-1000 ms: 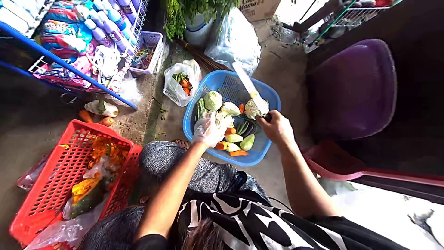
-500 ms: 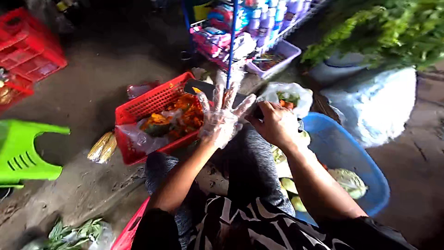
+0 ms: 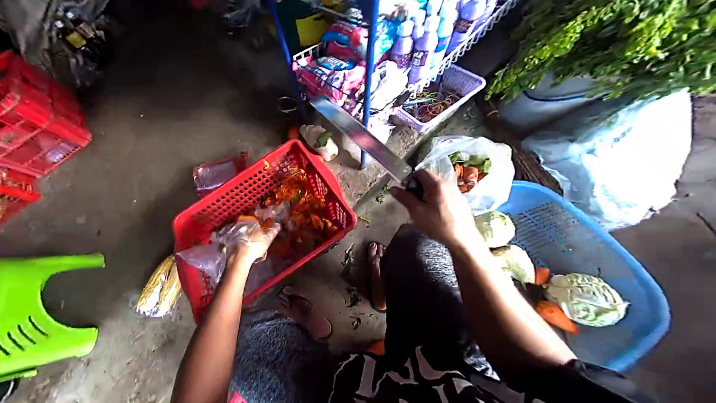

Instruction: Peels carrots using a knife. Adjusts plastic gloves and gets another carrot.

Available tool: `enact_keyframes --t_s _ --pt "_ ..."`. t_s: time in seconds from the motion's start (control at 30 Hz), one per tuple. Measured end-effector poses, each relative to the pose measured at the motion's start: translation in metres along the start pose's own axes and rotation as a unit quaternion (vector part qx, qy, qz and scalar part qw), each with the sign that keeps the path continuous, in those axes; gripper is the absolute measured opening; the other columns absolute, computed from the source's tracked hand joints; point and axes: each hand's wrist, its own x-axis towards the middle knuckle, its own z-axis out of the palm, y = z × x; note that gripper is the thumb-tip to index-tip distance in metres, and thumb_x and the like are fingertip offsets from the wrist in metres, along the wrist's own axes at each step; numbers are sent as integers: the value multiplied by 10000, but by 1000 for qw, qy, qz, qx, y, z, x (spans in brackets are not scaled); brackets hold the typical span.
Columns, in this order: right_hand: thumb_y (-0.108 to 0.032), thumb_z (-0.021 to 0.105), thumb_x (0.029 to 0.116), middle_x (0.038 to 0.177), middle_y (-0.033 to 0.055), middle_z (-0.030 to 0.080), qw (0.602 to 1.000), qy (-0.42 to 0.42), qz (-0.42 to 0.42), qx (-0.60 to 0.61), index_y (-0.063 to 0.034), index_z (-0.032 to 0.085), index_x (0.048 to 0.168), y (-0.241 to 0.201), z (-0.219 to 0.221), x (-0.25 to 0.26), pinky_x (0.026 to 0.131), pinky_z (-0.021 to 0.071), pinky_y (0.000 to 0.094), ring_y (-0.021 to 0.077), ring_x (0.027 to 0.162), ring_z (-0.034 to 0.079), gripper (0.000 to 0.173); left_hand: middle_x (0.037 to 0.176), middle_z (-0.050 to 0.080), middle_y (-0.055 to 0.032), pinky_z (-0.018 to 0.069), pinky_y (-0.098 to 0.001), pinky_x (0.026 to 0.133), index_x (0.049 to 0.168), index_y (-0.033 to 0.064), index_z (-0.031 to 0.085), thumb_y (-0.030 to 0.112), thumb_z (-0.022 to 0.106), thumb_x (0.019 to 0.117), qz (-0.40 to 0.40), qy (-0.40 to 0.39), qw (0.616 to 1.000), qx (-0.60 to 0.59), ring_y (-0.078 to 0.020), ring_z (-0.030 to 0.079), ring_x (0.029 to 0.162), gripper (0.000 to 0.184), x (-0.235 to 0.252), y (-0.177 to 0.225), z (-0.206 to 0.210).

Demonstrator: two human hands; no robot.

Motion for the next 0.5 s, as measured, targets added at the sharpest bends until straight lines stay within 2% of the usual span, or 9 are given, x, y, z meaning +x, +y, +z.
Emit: enact_keyframes --t_s 0.07,0.13,0.17,0.2,0.23,0.27,0.3,0.4,0.5 --pt "-313 667 989 855 153 680 996 -2 -43 79 0 654 1134 -13 10 -7 703 548 575 327 768 678 345 1382 586 -260 322 -634 1144 1317 -14 619 479 437 1060 3 -10 1000 4 -410 504 1357 586 14 15 -10" --pt "-377 653 987 943 126 713 982 -59 -75 165 -2 667 1191 -19 28 -16 768 584 502 263 836 703 427 1393 551 -300 387 -600 1119 1343 -52 576 327 559 1030 38 -4 999 2 -440 504 1345 491 31 26 -16" --pt "-396 664 975 998 143 725 970 -90 -90 206 10 673 1206 -17 39 -18 802 587 503 270 888 715 467 1440 491 -336 363 -613 1133 1413 -61 514 264 654 978 80 27 996 -23 -475 456 1375 561 39 29 -17" --pt "-407 680 962 1027 162 730 961 -108 -108 230 22 678 1208 -13 48 -21 819 590 513 287 920 723 494 1502 407 -368 316 -640 1150 1495 -49 425 257 728 922 127 81 987 -53 -513 385 1419 717 50 29 -16" --pt "-411 696 949 1010 170 734 956 -109 -127 240 29 685 1181 -9 57 -23 797 597 519 300 908 731 498 1525 363 -380 318 -684 1127 1545 -14 369 278 765 887 164 134 974 -77 -550 373 1409 821 70 31 -20" --pt "-416 700 943 985 171 736 953 -105 -142 245 33 690 1154 -4 63 -24 766 602 520 306 884 736 497 1554 333 -358 327 -699 1117 1588 33 300 304 753 900 178 140 971 -74 -550 367 1410 867 83 42 -38" --pt "-425 694 944 970 166 739 951 -103 -150 249 30 693 1136 2 66 -23 743 606 511 301 869 740 494 1545 365 -341 334 -710 1110 1592 46 298 318 730 924 189 153 968 -69 -546 389 1397 841 92 57 -59" --pt "-449 648 966 905 128 730 946 -82 -157 271 12 685 1104 10 65 -13 653 608 435 242 779 730 482 1373 583 -261 435 -674 1030 1492 60 464 324 637 1002 201 180 959 -90 -462 573 1246 583 125 111 -105" --pt "-422 637 983 899 140 731 939 -86 -128 307 30 680 1120 13 56 -3 646 608 401 234 759 729 474 1313 634 -212 433 -630 1060 1401 66 561 301 578 1035 200 71 975 -67 -385 602 1232 435 185 159 -126"
